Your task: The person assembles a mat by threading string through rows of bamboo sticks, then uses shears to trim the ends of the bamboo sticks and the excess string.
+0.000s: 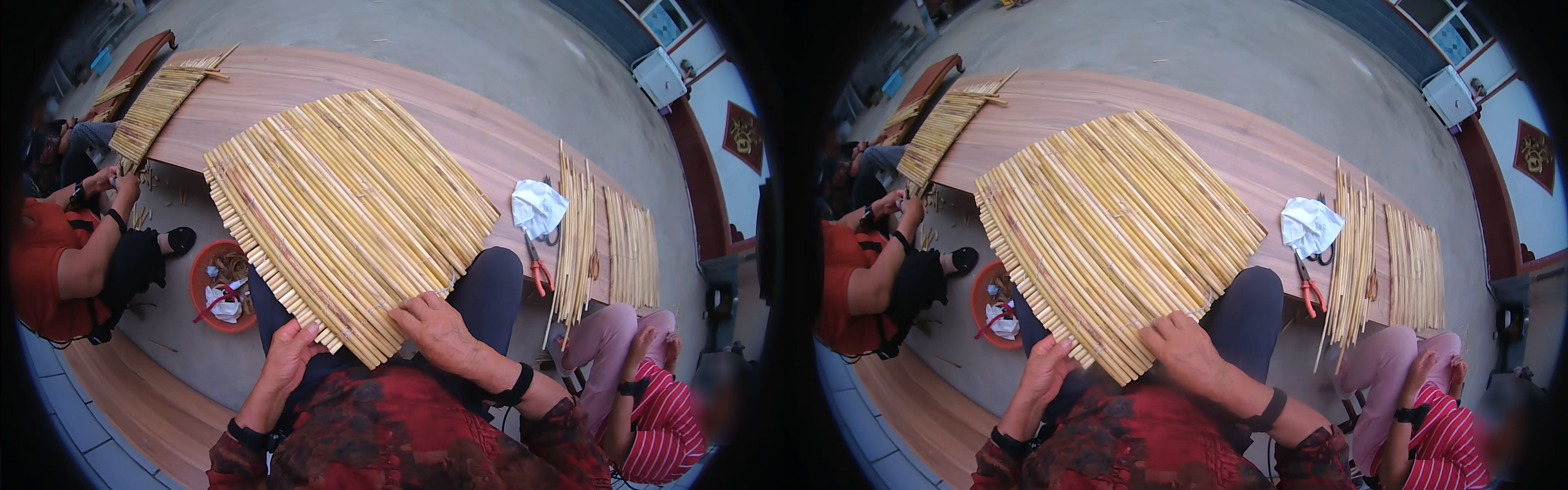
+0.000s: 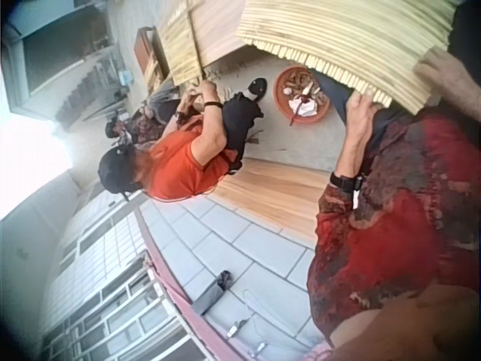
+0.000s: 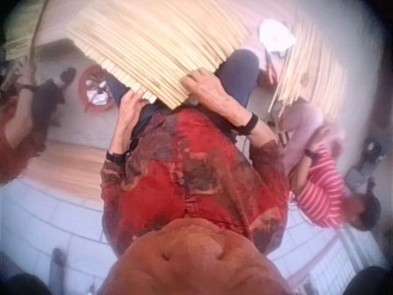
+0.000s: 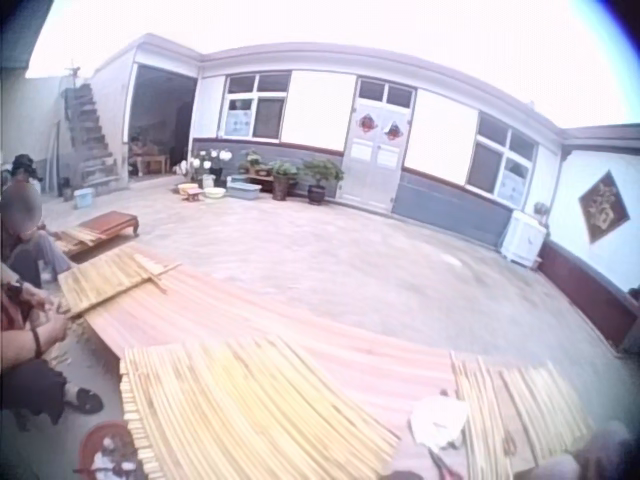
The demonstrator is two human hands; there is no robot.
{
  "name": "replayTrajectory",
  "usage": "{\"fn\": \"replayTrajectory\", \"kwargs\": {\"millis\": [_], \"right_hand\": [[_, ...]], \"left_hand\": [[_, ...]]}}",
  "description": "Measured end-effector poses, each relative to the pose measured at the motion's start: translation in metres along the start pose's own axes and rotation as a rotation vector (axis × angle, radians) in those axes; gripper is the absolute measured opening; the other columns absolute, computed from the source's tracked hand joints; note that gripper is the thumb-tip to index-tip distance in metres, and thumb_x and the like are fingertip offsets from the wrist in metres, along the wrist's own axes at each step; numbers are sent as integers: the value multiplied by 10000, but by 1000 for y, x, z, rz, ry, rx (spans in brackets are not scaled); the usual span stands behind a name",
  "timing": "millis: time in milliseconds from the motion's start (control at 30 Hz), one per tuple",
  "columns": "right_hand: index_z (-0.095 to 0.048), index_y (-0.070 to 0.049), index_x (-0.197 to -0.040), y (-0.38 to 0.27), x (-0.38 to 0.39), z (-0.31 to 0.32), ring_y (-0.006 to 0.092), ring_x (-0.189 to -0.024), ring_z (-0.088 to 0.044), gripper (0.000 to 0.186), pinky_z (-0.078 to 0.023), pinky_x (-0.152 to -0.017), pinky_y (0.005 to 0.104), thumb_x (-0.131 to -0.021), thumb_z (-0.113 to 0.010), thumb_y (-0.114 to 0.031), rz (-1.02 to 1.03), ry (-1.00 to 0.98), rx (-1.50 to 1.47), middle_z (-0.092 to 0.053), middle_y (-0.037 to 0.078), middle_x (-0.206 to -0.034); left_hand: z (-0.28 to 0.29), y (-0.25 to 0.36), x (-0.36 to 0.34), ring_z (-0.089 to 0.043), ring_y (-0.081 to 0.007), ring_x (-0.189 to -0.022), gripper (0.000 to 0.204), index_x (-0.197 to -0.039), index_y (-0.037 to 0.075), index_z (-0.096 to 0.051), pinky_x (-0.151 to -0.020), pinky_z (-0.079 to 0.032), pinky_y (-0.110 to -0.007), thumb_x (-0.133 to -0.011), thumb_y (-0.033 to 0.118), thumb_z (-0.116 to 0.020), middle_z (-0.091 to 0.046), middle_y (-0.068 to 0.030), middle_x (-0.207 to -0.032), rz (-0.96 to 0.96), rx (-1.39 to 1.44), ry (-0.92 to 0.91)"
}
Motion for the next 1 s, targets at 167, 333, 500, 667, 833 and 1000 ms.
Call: {"fn": "replayTrajectory", "kwargs": {"millis": [167,333,500,667,833,1000], "right_hand": [[-576,-69,-932,5,0,5,255,-832,-519,217,-459,-708,325,-715,-589,-68,7,79,-32,-544,67,-870],[-562,-82,-879,7,-11,7,241,-737,-533,164,-452,-614,345,-721,-605,-94,60,114,15,-517,54,-736],[-522,-75,-859,4,-33,1,278,-585,-542,136,-440,-509,380,-728,-551,-93,119,77,15,-505,75,-676],[-466,-73,-732,-9,-41,4,230,-576,-561,91,-449,-499,344,-682,-541,-86,224,21,144,-495,66,-646],[-454,-72,-701,-12,-46,-4,207,-536,-542,72,-436,-467,335,-688,-523,-88,337,-9,269,-488,65,-630],[-447,-71,-706,-9,-41,-9,211,-521,-534,76,-438,-470,347,-698,-522,-77,255,40,268,-479,73,-626]], "left_hand": [[-5,3,1,-580,-176,-949,319,-1148,-13,-514,-803,-480,-331,-912,202,-488,-587,-86,-1084,-36,-18,-41],[-4,3,-1,-573,-166,-961,321,-1149,-15,-513,-816,-470,-329,-913,200,-487,-586,-83,-1088,-31,-22,-31],[-1,0,-1,-572,-159,-965,325,-1150,-8,-518,-811,-471,-323,-908,209,-501,-589,-77,-1085,-27,-3,-41],[3,-6,-2,-561,-157,-981,327,-1177,7,-505,-814,-467,-325,-913,198,-491,-582,-62,-1099,-22,-37,-40],[-1,-5,0,-557,-135,-965,317,-1179,12,-509,-813,-456,-297,-917,189,-483,-580,-47,-1097,-1,-4,-51],[-2,-7,0,-555,-128,-952,323,-1169,11,-515,-794,-465,-292,-919,213,-490,-577,-49,-1086,-19,23,-64]]}}
Point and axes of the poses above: each hand's wrist, its own x-axis away from the middle knuckle, its own z-axis out of the back of the hand, y = z × x, the point moved 6 cm from there along -x, towards the middle knuckle
